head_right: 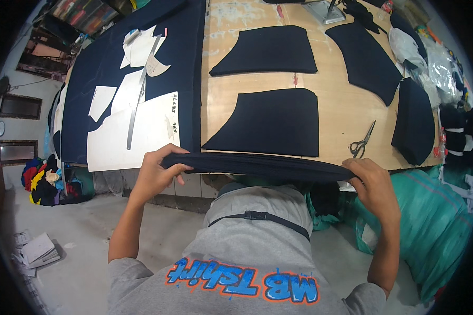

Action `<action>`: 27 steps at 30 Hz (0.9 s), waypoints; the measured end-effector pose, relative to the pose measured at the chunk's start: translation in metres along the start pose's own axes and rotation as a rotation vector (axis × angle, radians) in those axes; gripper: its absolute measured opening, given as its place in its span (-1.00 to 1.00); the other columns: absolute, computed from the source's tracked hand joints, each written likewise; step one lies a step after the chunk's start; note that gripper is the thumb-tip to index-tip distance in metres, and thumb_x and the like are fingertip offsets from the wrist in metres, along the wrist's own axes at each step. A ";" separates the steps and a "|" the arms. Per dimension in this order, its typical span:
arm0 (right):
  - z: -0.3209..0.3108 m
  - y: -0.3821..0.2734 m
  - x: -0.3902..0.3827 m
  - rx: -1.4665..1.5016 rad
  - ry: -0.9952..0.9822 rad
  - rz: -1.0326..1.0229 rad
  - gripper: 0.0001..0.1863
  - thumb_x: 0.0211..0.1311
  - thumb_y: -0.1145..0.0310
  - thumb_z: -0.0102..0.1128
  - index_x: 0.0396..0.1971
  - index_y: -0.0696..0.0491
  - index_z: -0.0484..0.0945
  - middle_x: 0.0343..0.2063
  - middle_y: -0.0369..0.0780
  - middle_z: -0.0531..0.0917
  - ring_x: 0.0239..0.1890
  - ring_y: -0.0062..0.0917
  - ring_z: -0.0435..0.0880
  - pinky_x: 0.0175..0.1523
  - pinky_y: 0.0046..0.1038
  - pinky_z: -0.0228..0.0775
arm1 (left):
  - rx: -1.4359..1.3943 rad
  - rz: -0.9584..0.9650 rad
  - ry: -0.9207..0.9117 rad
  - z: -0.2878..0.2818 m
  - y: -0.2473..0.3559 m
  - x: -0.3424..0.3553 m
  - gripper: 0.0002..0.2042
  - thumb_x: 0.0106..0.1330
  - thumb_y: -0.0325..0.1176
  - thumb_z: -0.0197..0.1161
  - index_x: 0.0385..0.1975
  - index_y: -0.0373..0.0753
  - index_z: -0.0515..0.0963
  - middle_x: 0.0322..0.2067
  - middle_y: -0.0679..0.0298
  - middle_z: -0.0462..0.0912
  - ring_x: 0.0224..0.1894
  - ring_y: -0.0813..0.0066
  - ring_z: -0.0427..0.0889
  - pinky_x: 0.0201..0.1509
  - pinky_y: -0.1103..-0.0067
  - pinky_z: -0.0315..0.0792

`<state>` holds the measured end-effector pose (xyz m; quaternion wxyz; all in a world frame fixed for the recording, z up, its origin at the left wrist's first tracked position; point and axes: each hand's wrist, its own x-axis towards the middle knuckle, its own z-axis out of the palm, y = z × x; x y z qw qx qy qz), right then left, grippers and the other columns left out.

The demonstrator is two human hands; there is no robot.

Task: The person cuts a piece of dark fabric using scissors, then folds and stacks the cut pieces on the table. The person repeatedly aligns and folds the fabric pieces, preparing them for the next step.

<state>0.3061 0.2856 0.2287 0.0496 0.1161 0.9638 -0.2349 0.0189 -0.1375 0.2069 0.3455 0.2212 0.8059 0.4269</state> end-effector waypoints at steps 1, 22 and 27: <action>0.000 0.001 0.001 0.017 0.000 -0.017 -0.60 0.18 0.62 0.42 0.05 0.16 0.74 -0.04 -0.06 0.82 0.03 -0.05 0.78 0.13 -0.09 0.61 | -0.012 -0.019 0.004 0.000 0.002 0.001 -0.80 0.49 -0.60 0.45 0.05 -0.45 0.70 -0.19 0.05 0.90 -0.37 0.51 0.89 -0.50 0.67 0.59; -0.059 0.051 0.154 0.148 0.004 -0.021 -0.71 0.33 0.56 0.32 0.03 0.19 0.75 -0.15 0.01 0.82 -0.09 0.04 0.79 0.10 -0.11 0.62 | -0.091 -0.004 0.181 -0.050 0.060 0.157 -0.74 0.44 -0.59 0.43 0.08 -0.45 0.70 -0.32 0.11 0.88 -0.56 0.63 0.74 -0.54 0.71 0.51; -0.078 0.083 0.252 -0.008 0.334 -0.133 -0.63 0.28 0.62 0.31 0.08 0.14 0.77 -0.05 -0.05 0.84 0.01 -0.08 0.83 0.16 -0.13 0.65 | -0.100 0.321 0.422 -0.074 0.083 0.265 -0.76 0.53 -0.58 0.38 0.14 -0.41 0.72 -0.21 0.11 0.89 -0.27 0.52 0.88 -0.24 0.66 0.67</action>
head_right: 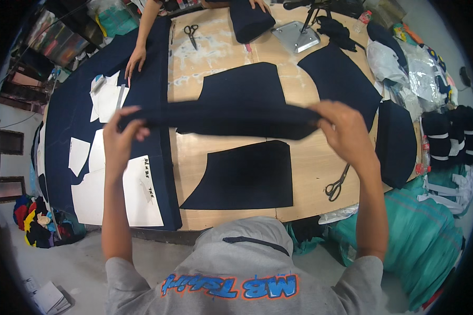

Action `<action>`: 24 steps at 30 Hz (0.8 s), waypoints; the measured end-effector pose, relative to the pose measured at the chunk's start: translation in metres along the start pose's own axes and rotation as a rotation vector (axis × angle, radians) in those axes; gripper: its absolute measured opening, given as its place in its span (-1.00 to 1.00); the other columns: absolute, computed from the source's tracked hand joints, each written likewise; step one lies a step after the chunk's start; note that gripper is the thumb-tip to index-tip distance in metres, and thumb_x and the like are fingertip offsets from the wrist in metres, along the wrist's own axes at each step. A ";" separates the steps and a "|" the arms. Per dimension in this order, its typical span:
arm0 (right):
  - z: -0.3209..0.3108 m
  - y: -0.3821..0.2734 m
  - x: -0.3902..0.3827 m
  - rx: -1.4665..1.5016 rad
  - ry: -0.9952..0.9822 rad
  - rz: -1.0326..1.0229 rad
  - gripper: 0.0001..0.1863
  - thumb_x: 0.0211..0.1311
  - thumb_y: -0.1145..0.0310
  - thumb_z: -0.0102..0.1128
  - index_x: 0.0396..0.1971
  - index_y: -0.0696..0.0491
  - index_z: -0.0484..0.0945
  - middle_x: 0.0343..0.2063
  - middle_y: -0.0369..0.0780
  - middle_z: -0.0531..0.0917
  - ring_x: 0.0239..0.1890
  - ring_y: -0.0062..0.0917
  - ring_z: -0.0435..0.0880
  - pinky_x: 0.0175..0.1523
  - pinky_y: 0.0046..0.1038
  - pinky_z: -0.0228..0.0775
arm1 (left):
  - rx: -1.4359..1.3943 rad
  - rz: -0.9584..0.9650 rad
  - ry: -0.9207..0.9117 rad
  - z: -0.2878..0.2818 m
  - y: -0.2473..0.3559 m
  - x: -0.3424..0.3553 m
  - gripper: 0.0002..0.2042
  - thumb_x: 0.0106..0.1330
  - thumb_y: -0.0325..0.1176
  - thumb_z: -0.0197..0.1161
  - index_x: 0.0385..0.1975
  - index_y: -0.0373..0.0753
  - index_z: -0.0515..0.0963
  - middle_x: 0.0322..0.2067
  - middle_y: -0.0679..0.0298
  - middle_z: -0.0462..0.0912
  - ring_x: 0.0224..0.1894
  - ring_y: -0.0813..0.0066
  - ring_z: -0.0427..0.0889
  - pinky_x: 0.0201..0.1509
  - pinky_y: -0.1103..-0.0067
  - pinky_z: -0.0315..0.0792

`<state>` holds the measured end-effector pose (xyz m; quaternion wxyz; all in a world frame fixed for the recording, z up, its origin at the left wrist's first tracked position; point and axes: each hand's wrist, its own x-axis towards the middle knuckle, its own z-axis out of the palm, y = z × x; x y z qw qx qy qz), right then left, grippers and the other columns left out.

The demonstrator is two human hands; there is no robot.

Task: The person cuts a piece of dark fabric using scissors, then folds and stacks the cut pieces on the table. The person repeatedly aligns and folds the fabric pieces, preparing them for the next step.

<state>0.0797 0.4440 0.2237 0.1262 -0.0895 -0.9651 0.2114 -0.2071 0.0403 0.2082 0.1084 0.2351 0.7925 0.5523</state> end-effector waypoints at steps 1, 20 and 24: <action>0.001 -0.003 0.024 -0.019 0.082 -0.008 -0.50 0.26 0.73 0.27 0.21 0.16 0.75 0.09 -0.03 0.84 0.16 -0.07 0.83 0.31 -0.20 0.65 | 0.007 0.096 0.072 0.006 0.005 0.021 -0.76 0.54 -0.59 0.37 0.15 -0.40 0.73 -0.20 0.10 0.89 -0.22 0.50 0.89 -0.14 0.64 0.71; 0.305 0.145 0.016 0.013 0.172 0.045 -0.32 0.34 0.75 0.29 0.44 -0.04 0.67 0.48 -0.16 0.66 0.60 -0.19 0.52 0.62 -0.12 0.48 | -0.134 -0.240 0.040 0.101 -0.267 0.025 -0.65 0.48 -0.55 0.19 0.19 -0.28 0.76 -0.02 0.30 0.80 -0.44 0.73 0.35 -0.28 0.63 0.33; 0.301 0.144 0.019 0.011 0.144 0.076 -0.34 0.35 0.75 0.30 0.42 -0.03 0.67 0.49 -0.14 0.64 0.61 -0.17 0.50 0.64 -0.11 0.45 | -0.180 -0.321 -0.022 0.095 -0.265 0.028 -0.74 0.61 -0.43 0.30 0.18 -0.27 0.76 0.12 0.24 0.77 -0.36 0.69 0.47 -0.14 0.61 0.47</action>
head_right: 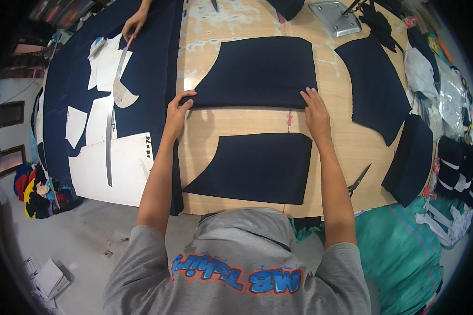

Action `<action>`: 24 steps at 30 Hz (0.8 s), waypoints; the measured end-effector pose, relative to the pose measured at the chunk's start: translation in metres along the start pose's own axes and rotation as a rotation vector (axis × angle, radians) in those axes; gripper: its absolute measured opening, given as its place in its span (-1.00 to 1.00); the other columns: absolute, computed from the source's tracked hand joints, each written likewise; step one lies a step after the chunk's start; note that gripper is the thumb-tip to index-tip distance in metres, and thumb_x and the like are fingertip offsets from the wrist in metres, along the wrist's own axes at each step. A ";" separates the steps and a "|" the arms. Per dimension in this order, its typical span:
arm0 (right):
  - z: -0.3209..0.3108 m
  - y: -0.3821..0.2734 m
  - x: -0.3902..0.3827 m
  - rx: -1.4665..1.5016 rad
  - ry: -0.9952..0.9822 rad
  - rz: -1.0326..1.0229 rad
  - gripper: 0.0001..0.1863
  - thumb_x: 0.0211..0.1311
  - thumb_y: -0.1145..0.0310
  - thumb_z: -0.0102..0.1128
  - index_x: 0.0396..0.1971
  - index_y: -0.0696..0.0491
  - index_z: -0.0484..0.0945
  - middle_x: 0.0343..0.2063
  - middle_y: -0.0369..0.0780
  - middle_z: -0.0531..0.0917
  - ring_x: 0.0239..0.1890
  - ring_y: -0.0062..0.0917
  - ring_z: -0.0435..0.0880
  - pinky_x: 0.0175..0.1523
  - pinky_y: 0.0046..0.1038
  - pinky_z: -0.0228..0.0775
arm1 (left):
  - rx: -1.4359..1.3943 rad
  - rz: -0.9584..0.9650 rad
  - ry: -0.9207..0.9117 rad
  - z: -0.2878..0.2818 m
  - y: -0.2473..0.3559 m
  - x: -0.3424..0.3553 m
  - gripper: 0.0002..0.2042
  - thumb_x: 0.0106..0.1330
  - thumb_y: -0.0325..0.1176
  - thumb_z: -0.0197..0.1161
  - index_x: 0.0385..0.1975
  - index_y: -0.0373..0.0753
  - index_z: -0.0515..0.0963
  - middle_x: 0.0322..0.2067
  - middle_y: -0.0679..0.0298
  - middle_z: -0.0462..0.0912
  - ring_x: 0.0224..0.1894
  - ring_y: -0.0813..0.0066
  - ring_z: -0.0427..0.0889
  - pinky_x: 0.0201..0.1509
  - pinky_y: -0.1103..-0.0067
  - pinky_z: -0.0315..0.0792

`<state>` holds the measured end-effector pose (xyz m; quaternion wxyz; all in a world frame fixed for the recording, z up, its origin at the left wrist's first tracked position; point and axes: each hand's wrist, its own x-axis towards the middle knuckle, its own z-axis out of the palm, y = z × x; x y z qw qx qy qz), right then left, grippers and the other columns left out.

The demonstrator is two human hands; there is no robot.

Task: The person cuts a piece of dark fabric using scissors, then folds and stacks the cut pieces on the table. The person repeatedly aligns and folds the fabric pieces, preparing them for the next step.

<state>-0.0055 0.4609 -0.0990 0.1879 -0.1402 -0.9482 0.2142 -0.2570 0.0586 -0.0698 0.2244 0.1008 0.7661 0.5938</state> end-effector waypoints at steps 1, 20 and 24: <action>0.000 -0.001 0.000 0.000 0.003 0.009 -0.35 0.34 0.75 0.30 0.41 -0.02 0.67 0.49 -0.14 0.63 0.61 -0.16 0.50 0.64 -0.11 0.44 | -0.024 -0.028 -0.002 -0.001 0.000 0.002 -0.74 0.63 -0.40 0.30 0.20 -0.27 0.74 0.15 0.21 0.76 -0.23 0.64 0.53 -0.03 0.57 0.51; -0.021 -0.005 0.024 0.694 -0.019 0.867 -0.08 0.38 0.41 0.42 0.70 0.01 0.23 0.02 -0.04 0.73 -0.10 -0.25 0.76 0.14 -0.20 0.65 | -0.979 -0.508 0.346 0.041 -0.012 0.016 -0.58 0.45 -0.42 0.62 0.15 -0.40 0.55 -0.03 0.21 0.60 0.02 0.38 0.62 0.36 0.43 0.62; -0.027 0.017 0.034 1.104 0.033 0.971 -0.18 0.58 0.07 0.32 0.64 0.16 0.26 0.12 -0.03 0.73 -0.07 -0.26 0.76 0.17 -0.19 0.67 | -0.952 -0.647 0.313 0.042 0.002 0.025 -0.56 0.40 -0.37 0.66 0.12 -0.42 0.58 -0.10 0.22 0.58 -0.06 0.37 0.61 0.28 0.38 0.68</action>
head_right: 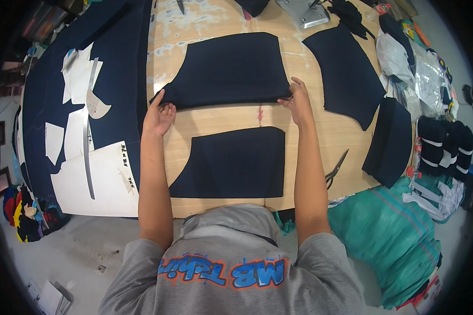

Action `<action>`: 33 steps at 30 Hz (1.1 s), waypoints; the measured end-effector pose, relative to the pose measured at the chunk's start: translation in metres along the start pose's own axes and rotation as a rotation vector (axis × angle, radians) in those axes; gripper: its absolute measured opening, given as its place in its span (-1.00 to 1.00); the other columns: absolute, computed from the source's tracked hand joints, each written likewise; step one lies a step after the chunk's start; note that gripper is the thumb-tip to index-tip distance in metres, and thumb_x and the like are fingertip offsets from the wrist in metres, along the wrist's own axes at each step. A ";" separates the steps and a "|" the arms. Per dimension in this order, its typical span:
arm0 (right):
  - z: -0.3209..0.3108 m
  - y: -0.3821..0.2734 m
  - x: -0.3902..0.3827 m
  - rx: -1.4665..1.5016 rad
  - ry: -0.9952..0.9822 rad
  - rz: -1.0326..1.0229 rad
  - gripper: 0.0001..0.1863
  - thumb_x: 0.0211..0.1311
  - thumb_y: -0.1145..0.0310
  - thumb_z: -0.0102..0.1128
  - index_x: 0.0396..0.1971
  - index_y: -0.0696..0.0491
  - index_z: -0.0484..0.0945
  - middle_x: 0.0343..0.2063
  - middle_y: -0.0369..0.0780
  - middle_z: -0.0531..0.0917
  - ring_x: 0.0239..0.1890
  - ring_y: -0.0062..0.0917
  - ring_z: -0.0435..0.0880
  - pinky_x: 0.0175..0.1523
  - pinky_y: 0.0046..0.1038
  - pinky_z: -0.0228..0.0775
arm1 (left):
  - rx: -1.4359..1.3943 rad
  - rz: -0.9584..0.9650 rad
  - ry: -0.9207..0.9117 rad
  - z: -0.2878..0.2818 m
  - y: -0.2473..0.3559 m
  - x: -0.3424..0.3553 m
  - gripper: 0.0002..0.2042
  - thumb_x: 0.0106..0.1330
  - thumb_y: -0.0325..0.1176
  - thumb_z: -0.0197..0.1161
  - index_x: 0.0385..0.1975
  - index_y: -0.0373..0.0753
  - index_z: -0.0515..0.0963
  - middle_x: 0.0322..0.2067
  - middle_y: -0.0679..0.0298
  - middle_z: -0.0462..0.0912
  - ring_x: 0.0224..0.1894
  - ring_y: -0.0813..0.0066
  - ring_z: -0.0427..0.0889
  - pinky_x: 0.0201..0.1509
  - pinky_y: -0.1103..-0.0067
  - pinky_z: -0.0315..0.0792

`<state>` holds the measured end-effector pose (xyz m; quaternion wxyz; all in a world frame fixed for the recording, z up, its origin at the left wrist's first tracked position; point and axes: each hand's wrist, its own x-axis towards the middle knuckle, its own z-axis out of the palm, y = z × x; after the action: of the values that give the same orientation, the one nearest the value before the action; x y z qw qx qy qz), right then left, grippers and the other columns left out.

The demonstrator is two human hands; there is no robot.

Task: The person cuts a piece of dark fabric using scissors, then folds and stacks the cut pieces on the table. The person repeatedly aligns and folds the fabric pieces, preparing them for the next step.

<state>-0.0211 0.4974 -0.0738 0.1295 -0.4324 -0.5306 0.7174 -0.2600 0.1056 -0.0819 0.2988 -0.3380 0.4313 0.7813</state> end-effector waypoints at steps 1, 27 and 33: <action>0.000 -0.005 0.006 -0.077 0.001 0.047 -0.17 0.60 -0.03 0.28 0.61 0.21 0.29 0.12 -0.02 0.73 -0.07 -0.26 0.77 0.15 -0.19 0.69 | 0.061 -0.013 0.030 0.007 0.005 -0.002 -0.54 0.40 -0.36 0.66 0.14 -0.42 0.59 -0.07 0.19 0.61 -0.04 0.35 0.64 0.30 0.38 0.68; 0.071 -0.030 0.052 -0.872 0.254 0.059 -0.10 0.47 -0.27 0.42 0.35 0.33 0.65 0.25 0.15 0.77 0.33 0.07 0.76 0.40 -0.07 0.57 | 1.667 0.423 -0.111 0.040 0.050 0.044 -0.22 0.54 0.23 0.38 0.20 -0.59 0.74 0.07 -0.26 0.84 0.17 -0.04 0.84 0.37 0.28 0.60; 0.064 -0.050 0.027 -0.800 0.346 -0.318 -0.33 0.49 -0.19 0.44 0.10 0.23 0.82 -0.02 0.07 0.89 0.11 -0.05 0.87 0.24 -0.10 0.63 | 1.636 0.440 -0.274 0.066 0.084 -0.007 -0.22 0.57 0.26 0.34 0.21 -0.55 0.75 0.07 -0.25 0.85 0.21 -0.09 0.82 0.40 0.27 0.57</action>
<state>-0.0988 0.4937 -0.0393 0.1473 -0.4750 -0.7961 0.3448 -0.3374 0.1242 -0.0104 0.3396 0.1729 0.8750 0.2985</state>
